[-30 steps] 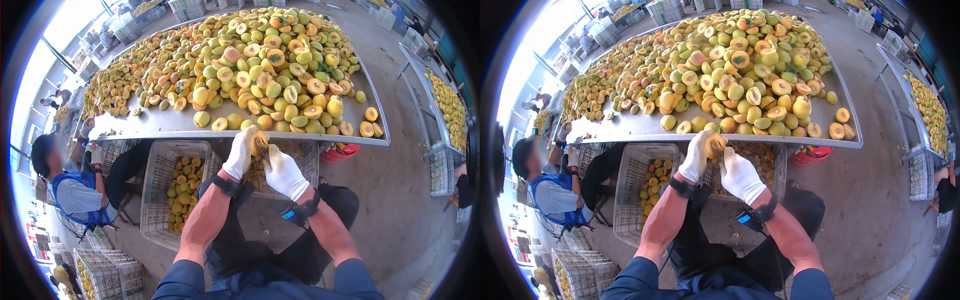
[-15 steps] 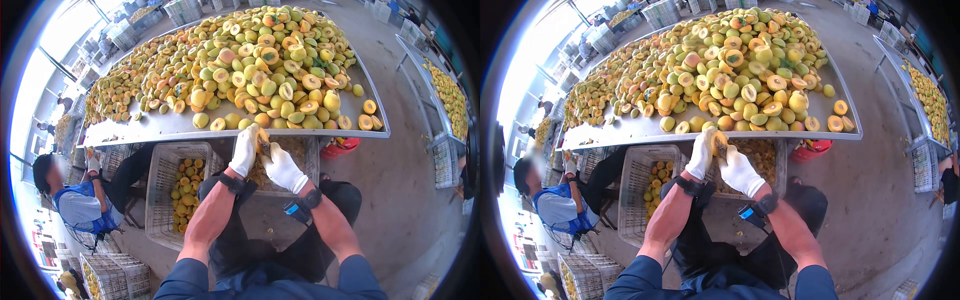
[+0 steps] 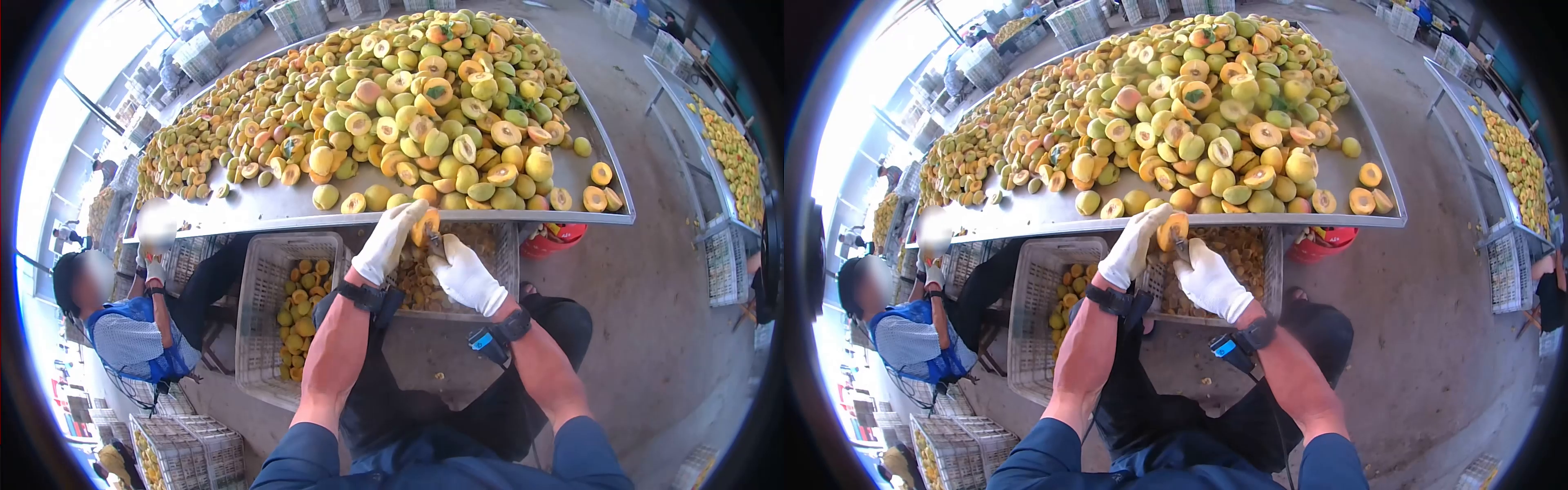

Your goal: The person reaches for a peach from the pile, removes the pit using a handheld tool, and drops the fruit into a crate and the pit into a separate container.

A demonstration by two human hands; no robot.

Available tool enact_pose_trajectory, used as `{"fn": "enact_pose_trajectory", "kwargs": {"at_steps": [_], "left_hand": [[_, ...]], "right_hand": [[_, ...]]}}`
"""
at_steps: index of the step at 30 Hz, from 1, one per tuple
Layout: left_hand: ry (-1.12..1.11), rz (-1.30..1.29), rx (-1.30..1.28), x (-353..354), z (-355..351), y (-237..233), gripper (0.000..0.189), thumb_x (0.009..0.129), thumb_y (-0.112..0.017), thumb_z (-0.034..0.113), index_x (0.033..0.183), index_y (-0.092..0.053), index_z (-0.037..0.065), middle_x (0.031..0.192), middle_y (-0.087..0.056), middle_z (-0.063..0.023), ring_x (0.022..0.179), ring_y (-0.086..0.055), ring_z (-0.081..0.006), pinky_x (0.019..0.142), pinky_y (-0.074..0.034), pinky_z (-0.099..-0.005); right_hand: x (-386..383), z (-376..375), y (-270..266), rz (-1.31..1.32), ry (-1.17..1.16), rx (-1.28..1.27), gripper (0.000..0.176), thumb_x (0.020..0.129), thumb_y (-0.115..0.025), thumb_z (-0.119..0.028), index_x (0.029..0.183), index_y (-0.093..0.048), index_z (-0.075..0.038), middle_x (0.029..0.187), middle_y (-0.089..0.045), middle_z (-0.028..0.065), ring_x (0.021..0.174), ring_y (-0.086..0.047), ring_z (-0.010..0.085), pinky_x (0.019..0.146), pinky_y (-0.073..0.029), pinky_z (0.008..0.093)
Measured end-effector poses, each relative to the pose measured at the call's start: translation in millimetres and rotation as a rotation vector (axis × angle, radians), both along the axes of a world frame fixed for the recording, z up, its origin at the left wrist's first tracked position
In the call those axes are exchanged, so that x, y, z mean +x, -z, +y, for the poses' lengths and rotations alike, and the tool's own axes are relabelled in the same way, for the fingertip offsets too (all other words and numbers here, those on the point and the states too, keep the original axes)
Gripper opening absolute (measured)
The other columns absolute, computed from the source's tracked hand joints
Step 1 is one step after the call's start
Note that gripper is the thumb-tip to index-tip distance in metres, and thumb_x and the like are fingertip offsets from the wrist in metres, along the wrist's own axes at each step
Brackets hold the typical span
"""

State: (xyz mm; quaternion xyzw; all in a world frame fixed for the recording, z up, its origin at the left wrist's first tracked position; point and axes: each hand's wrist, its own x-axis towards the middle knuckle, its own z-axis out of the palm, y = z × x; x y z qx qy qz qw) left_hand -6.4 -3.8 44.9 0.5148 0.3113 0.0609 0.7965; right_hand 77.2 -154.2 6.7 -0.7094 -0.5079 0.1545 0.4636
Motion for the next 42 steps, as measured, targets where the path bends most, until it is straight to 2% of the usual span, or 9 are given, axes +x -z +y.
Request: {"fn": "enact_pose_trajectory", "kwargs": {"at_steps": [2, 6, 18, 32, 35, 37, 38, 40, 42], "left_hand": [[-0.054, -0.182, 0.472, 3, -9, 6, 0.036, 0.101, -0.055, 0.031, 0.114, -0.063, -0.001, 0.096, -0.065, -0.0033, 0.083, -0.056, -0.0089, 0.072, -0.047, -0.0242], [-0.441, -0.336, 0.594, 17, -32, 21, 0.029, 0.1, -0.058, 0.025, 0.106, -0.065, -0.003, 0.087, -0.066, -0.003, 0.075, -0.057, -0.0083, 0.063, -0.047, -0.0242], [-0.018, -0.184, 0.238, -5, 10, 10, 0.031, 0.092, -0.059, 0.023, 0.09, -0.071, -0.005, 0.083, -0.072, -0.0113, 0.075, -0.067, -0.0157, 0.069, -0.053, -0.028], [0.073, -0.572, 0.626, -11, 3, 5, 0.045, 0.094, -0.046, 0.031, 0.079, -0.069, -0.004, 0.075, -0.068, -0.0103, 0.069, -0.065, -0.0176, 0.065, -0.052, -0.0277], [0.021, -0.494, 0.219, -7, -2, 1, 0.048, 0.099, -0.041, 0.032, 0.084, -0.067, -0.005, 0.073, -0.066, -0.0132, 0.068, -0.065, -0.0199, 0.066, -0.053, -0.0288], [-0.08, -0.521, 0.351, -3, -4, 10, 0.046, 0.1, -0.043, 0.032, 0.088, -0.066, -0.006, 0.074, -0.066, -0.0151, 0.063, -0.064, -0.0209, 0.06, -0.053, -0.0271], [-0.167, -0.457, -0.124, 0, -5, 1, 0.047, 0.1, -0.042, 0.034, 0.094, -0.066, -0.006, 0.074, -0.066, -0.0169, 0.061, -0.064, -0.0216, 0.055, -0.052, -0.0266], [-0.089, -0.445, -0.325, -2, 11, 13, 0.053, 0.1, -0.039, 0.041, 0.111, -0.061, -0.006, 0.081, -0.067, -0.0197, 0.055, -0.061, -0.0231, 0.05, -0.05, -0.0276], [-0.156, -0.403, -0.104, -3, 10, 14, 0.051, 0.102, -0.036, 0.038, 0.12, -0.059, -0.004, 0.089, -0.068, -0.0179, 0.066, -0.065, -0.0234, 0.058, -0.052, -0.0296]], "right_hand": [[-1, -1, -42, 0.841, -0.041, -0.256, 0.018, 0.096, -0.059, -0.018, 0.108, -0.05, -0.008, 0.072, -0.059, 0.0069, 0.051, -0.056, 0.0186, 0.044, -0.044, 0.0313], [-9, 3, -42, 1.082, -0.101, -0.183, 0.015, 0.097, -0.058, -0.016, 0.11, -0.052, -0.012, 0.07, -0.054, -0.0014, 0.049, -0.048, 0.0062, 0.04, -0.038, 0.0239], [-10, 0, -51, 0.681, -0.224, -0.331, 0.012, 0.095, -0.051, -0.01, 0.106, -0.047, -0.008, 0.07, -0.052, 0.0023, 0.047, -0.046, 0.0085, 0.04, -0.038, 0.0241], [-10, -11, -64, 1.189, -0.479, -0.346, 0.013, 0.1, -0.05, -0.013, 0.112, -0.05, -0.007, 0.064, -0.041, -0.0017, 0.045, -0.031, 0.0048, 0.04, -0.026, 0.0217], [-10, -10, -71, 1.229, -0.471, -0.288, 0.014, 0.1, -0.05, -0.014, 0.111, -0.05, -0.006, 0.063, -0.041, -0.002, 0.044, -0.032, 0.0043, 0.039, -0.026, 0.0212], [-8, -14, -76, 1.265, -0.438, -0.278, 0.017, 0.1, -0.051, -0.015, 0.114, -0.051, -0.004, 0.063, -0.042, -0.0024, 0.042, -0.033, 0.0037, 0.038, -0.027, 0.0202], [-3, -17, -74, 1.259, -0.472, -0.275, 0.02, 0.099, -0.053, -0.013, 0.116, -0.052, -0.003, 0.063, -0.044, -0.0023, 0.043, -0.034, 0.0038, 0.038, -0.028, 0.0201], [4, -24, -77, 1.17, -0.504, -0.277, 0.027, 0.097, -0.057, -0.012, 0.122, -0.052, -0.003, 0.066, -0.047, -0.0032, 0.046, -0.037, 0.003, 0.041, -0.031, 0.0185], [11, -24, -76, 0.547, -0.32, -0.403, 0.036, 0.094, -0.057, -0.014, 0.127, -0.052, -0.001, 0.073, -0.061, 0.0067, 0.055, -0.058, 0.0156, 0.05, -0.047, 0.0295]]}}
